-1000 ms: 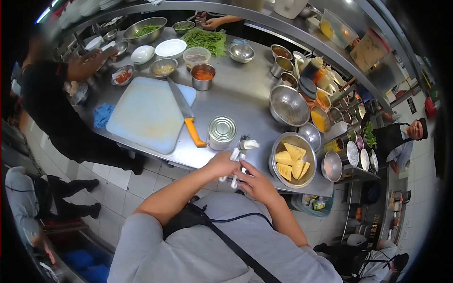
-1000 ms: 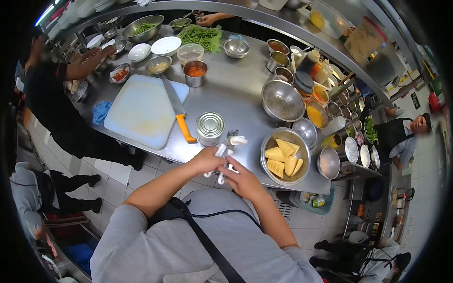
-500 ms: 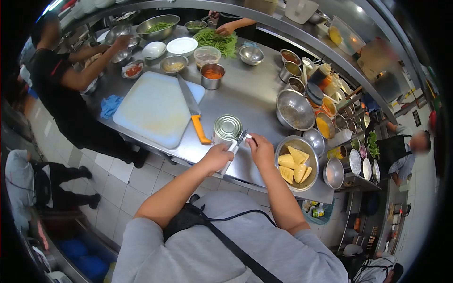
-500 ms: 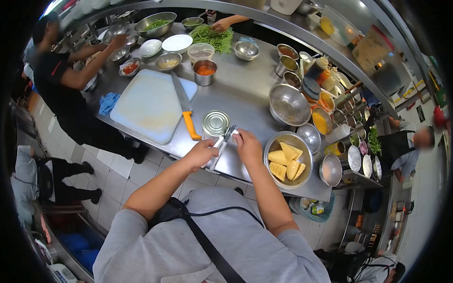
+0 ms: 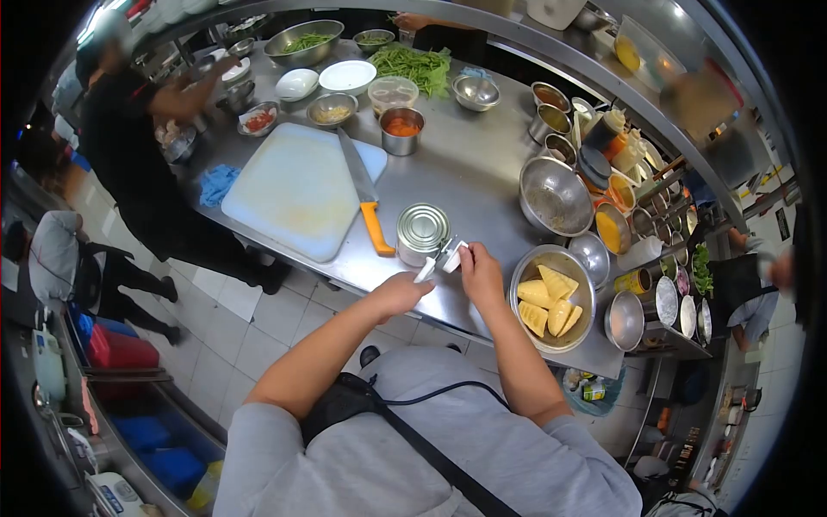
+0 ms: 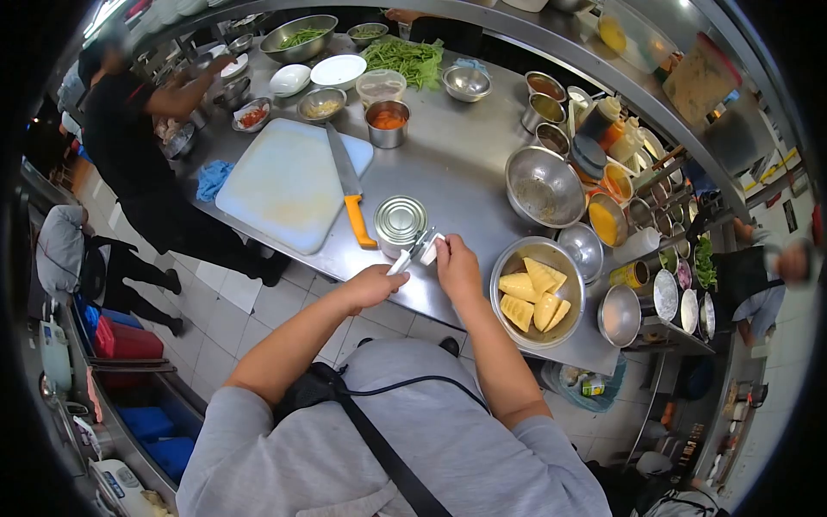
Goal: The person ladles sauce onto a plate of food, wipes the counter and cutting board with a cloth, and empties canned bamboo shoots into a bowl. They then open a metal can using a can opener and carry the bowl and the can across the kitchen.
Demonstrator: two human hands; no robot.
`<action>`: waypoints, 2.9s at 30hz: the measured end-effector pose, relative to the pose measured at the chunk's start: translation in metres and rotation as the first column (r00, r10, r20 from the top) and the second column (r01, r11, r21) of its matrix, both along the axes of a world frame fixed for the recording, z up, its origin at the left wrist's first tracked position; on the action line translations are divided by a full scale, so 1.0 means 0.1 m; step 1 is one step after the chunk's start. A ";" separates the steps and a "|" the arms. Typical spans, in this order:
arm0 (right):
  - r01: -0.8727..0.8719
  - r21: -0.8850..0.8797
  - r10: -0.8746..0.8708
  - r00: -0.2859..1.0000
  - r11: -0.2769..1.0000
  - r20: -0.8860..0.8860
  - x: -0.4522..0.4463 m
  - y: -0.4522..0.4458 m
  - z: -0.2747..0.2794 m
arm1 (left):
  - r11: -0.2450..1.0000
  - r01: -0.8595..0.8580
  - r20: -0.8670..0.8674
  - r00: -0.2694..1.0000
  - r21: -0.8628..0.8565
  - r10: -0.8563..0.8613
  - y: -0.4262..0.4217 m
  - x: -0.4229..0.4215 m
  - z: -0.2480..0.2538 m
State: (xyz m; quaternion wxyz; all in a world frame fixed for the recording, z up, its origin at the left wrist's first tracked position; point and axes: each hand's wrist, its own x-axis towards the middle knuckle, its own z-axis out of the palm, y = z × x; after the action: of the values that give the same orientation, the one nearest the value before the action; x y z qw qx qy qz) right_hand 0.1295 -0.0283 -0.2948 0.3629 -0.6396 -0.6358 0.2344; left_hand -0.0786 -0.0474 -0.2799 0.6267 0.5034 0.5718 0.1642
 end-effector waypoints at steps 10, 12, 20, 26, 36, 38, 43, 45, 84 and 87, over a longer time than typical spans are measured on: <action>-0.071 -0.210 0.020 0.971 0.975 -0.237 0.02 -0.06 -0.33 | 0.969 0.235 -0.264 0.942 0.074 -0.208 -0.06 0.09 -0.13; -0.074 -0.217 0.015 0.964 0.973 -0.264 -0.02 -0.09 -0.28 | 0.967 0.243 -0.280 0.936 0.071 -0.215 -0.08 0.11 0.03; -0.040 -0.241 -0.035 0.954 0.970 -0.297 -0.09 -0.02 -0.37 | 0.978 0.205 -0.160 0.965 -0.032 -0.207 -0.05 0.05 -0.08; -0.675 -0.618 -0.649 0.266 0.403 -0.713 0.15 0.10 -0.24 | 0.955 0.297 -0.259 0.920 -0.021 -0.292 -0.10 -0.05 0.03; -0.360 0.228 0.257 0.887 0.905 0.383 0.09 -0.34 -0.10 | 0.946 0.326 -0.203 0.925 -0.005 -0.320 -0.11 -0.15 0.06; -0.401 0.274 0.259 0.863 0.874 0.434 0.12 -0.25 -0.18 | 0.946 0.322 -0.206 0.925 -0.014 -0.318 -0.10 -0.14 0.05; -0.187 -0.218 0.096 0.925 0.958 -0.369 -0.09 -0.22 -0.27 | 0.936 0.352 -0.272 0.902 0.015 -0.335 -0.11 -0.15 0.02; -0.408 -0.586 -0.515 0.280 0.700 -0.810 -0.14 -0.13 -0.35 | 0.922 0.369 -0.305 0.897 0.115 -0.320 -0.14 -0.15 0.01; -0.554 0.300 0.281 0.730 0.777 0.622 0.15 -0.27 -0.02 | 0.935 0.339 -0.144 0.925 -0.106 -0.352 -0.14 -0.21 -0.07; -0.504 0.351 0.242 0.781 0.789 0.576 0.11 -0.23 -0.23 | 0.918 0.378 -0.183 0.900 -0.121 -0.395 -0.12 -0.20 -0.01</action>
State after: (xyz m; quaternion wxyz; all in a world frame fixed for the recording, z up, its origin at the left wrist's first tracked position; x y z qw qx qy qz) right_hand 0.1407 -0.0515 -0.3182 0.2778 -0.4207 -0.8628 -0.0386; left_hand -0.0991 -0.0596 -0.2813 0.6050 0.5947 0.5279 -0.0397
